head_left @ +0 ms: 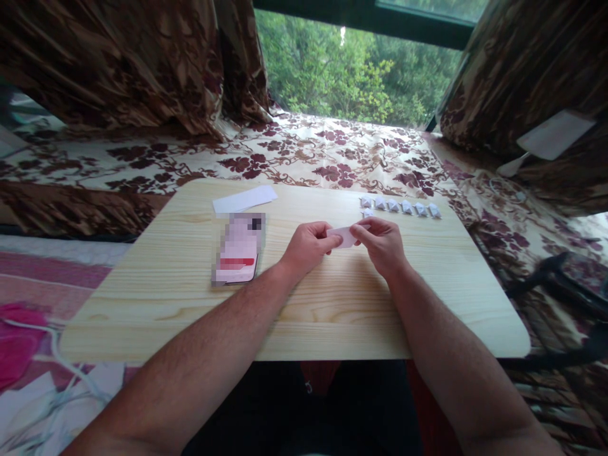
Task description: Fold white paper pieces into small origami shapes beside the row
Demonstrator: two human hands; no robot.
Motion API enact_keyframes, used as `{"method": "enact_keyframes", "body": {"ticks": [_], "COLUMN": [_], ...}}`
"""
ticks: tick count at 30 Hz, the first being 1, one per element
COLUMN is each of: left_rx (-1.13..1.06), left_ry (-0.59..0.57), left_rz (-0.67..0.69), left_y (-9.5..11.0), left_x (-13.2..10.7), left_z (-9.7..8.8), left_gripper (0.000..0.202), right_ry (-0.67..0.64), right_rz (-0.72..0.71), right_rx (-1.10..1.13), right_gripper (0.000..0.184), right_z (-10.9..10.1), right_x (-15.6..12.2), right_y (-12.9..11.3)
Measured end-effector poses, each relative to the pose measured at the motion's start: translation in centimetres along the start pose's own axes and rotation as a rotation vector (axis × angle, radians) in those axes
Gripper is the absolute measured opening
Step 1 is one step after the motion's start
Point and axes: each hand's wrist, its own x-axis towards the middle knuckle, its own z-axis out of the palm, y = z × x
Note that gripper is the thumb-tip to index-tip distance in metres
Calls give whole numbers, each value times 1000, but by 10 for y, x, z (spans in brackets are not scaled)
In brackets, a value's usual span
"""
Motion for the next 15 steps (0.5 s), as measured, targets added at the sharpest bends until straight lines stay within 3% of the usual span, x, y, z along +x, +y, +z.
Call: {"method": "enact_keyframes", "body": {"ticks": [4, 15], "left_rx": [54, -132], "left_ry": [5, 44], "left_rz": [49, 70], "left_y": [2, -4], "left_x": [0, 1], "left_z": [1, 2], "left_gripper": [22, 26], "right_ry": [-5, -54], "right_rz": [-18, -8], "right_rx": [-41, -23], "right_gripper": [18, 18], "right_z": [1, 3], "right_x": [-2, -5], "right_y": [-3, -2]}}
